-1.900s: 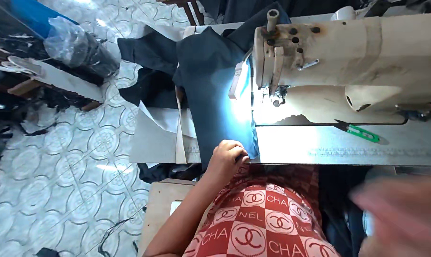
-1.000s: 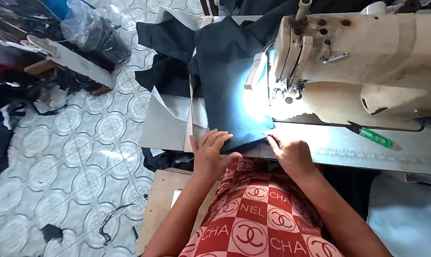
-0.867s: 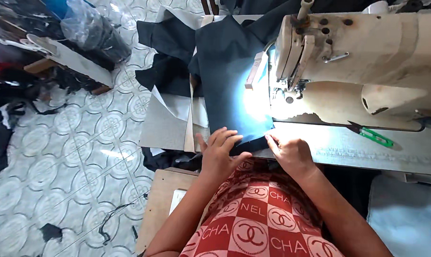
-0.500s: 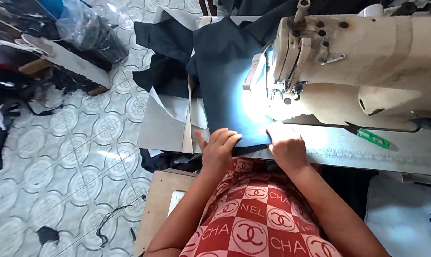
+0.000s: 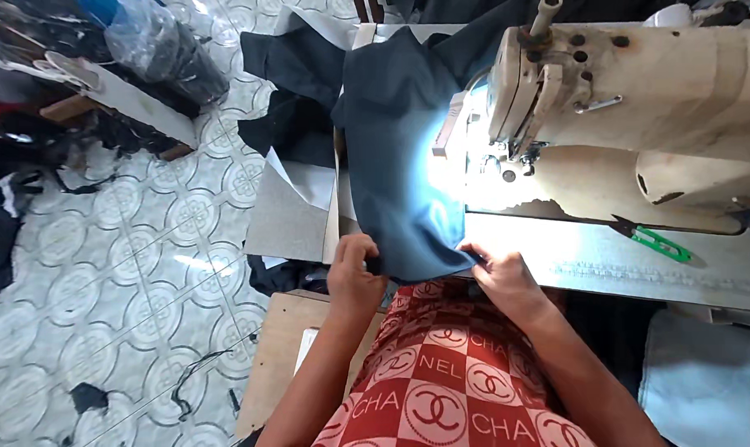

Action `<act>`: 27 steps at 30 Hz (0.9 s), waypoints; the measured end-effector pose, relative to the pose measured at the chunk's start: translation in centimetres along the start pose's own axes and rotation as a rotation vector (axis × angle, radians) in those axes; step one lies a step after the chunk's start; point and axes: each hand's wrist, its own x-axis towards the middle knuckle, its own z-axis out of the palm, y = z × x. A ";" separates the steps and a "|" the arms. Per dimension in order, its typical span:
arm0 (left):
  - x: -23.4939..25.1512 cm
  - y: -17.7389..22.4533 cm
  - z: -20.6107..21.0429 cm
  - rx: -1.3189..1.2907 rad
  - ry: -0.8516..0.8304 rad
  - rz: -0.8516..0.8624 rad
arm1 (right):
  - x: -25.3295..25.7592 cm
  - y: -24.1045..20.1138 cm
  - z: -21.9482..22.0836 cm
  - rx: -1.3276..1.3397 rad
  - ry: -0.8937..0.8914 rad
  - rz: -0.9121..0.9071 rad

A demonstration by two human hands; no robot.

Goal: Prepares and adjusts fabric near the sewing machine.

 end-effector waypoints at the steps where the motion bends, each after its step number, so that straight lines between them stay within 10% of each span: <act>1: -0.1 0.1 0.4 0.024 -0.041 -0.004 | 0.1 -0.2 -1.0 0.261 -0.148 0.073; 8: 0.0 1.2 1.6 0.045 -0.238 -0.113 | 1.7 -0.3 -1.0 1.464 -0.292 0.252; 17: 0.3 -0.8 1.5 -1.713 -0.614 -0.449 | 1.7 1.6 -0.6 1.501 -0.223 0.411; 27: -0.8 -1.1 3.2 -2.107 -0.533 -0.558 | -0.2 3.0 -0.2 1.359 -0.054 0.196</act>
